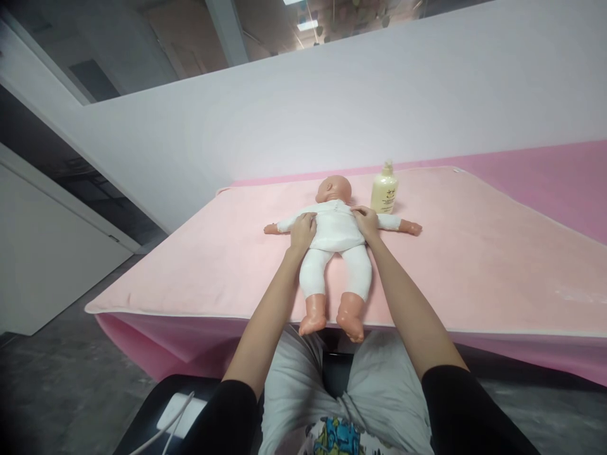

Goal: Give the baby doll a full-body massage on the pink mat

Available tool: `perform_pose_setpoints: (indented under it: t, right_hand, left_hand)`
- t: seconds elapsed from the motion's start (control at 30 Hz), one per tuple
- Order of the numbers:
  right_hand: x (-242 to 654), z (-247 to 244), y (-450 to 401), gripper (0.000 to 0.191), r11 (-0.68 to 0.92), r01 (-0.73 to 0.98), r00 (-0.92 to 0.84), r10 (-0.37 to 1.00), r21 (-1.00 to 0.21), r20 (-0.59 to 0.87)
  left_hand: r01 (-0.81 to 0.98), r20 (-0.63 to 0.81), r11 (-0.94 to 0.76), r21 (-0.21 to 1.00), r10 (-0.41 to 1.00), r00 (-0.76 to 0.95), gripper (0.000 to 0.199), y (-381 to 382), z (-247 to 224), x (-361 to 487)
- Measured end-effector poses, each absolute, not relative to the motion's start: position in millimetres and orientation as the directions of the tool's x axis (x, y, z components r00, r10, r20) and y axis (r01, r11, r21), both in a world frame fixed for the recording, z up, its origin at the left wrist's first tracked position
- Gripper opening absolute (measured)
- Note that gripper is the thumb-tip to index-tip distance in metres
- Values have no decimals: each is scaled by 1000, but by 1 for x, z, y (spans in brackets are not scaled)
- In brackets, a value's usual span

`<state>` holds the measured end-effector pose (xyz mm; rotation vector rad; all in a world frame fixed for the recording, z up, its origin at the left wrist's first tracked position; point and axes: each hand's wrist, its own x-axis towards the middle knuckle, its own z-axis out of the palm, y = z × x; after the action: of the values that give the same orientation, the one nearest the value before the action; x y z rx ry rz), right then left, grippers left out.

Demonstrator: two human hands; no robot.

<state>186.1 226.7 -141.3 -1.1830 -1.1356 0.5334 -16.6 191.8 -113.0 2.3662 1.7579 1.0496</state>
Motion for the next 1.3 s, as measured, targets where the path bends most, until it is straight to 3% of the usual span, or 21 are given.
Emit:
perform_pose_setpoints:
  t: [0.57, 1.17, 1.3]
  right_hand:
    - [186, -142, 226, 15, 352, 216, 394, 822, -910, 412]
    - [187, -142, 227, 15, 339, 225, 387, 829, -913, 403]
    - [186, -140, 225, 15, 322, 239, 389, 833, -916, 394]
  left_hand:
    - [875, 471, -344, 339, 868, 159, 47, 193, -115, -17]
    - [849, 473, -358, 389, 868, 149, 35, 191, -113, -17]
    - [857, 478, -356, 372, 865, 153, 40, 190, -113, -18]
